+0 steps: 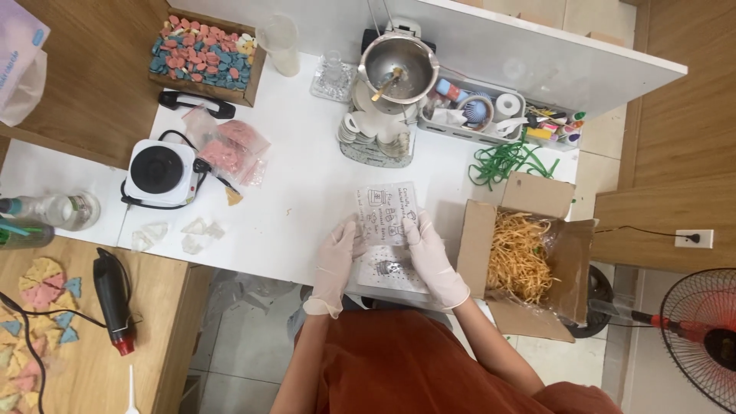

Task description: Packing and labeling wax melts for shipping in a workshop setting.

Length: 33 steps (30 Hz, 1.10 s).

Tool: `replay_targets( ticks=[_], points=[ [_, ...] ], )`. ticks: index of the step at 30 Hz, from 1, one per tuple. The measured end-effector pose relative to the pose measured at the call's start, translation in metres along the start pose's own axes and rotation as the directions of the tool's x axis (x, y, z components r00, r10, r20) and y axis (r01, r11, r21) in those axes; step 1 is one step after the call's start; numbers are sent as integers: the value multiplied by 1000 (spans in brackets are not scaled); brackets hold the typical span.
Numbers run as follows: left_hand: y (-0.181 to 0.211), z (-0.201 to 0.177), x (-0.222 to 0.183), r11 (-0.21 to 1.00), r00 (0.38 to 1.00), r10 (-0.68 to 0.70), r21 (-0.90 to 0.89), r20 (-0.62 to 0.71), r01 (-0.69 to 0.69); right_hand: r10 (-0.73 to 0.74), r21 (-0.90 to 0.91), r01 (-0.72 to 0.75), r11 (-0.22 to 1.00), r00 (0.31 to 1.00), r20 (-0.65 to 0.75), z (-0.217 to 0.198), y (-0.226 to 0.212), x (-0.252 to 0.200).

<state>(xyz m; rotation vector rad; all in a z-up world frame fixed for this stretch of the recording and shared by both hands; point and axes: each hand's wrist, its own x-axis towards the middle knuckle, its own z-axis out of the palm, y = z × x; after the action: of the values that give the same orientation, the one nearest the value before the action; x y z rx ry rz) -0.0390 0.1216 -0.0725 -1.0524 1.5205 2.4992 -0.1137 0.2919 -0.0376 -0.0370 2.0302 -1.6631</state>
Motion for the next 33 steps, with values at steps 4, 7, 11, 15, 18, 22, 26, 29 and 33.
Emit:
replay_targets(
  ticks=[4,7,11,15,18,22,26,29,33],
  points=[
    [42,7,-2,997,998,-15,72,57,11,-132,116,127,985,990,39,15,-10,7],
    [86,14,-1,975,992,-120,195,36,111,-99,38,101,994,994,-36,35,-21,19],
    [65,-21,47,998,993,-52,28,104,49,-48,136,73,988,983,-176,74,-46,34],
    [73,-54,84,996,988,8,-83,157,6,-108,155,151,976,961,-256,114,-37,61],
    [62,-83,117,1000,988,12,2,151,-12,-12,195,73,978,955,-297,137,-40,78],
    [61,-113,146,989,981,72,116,179,-94,100,222,-22,975,932,-349,159,-36,103],
    [87,-120,152,986,972,76,126,220,-106,109,271,-4,963,921,-374,171,-3,125],
    [101,-114,160,998,979,15,54,205,-27,95,298,29,954,915,-393,183,-9,138],
    [98,-112,178,1000,992,3,26,129,-6,59,311,91,946,896,-439,193,9,160]
  ],
)
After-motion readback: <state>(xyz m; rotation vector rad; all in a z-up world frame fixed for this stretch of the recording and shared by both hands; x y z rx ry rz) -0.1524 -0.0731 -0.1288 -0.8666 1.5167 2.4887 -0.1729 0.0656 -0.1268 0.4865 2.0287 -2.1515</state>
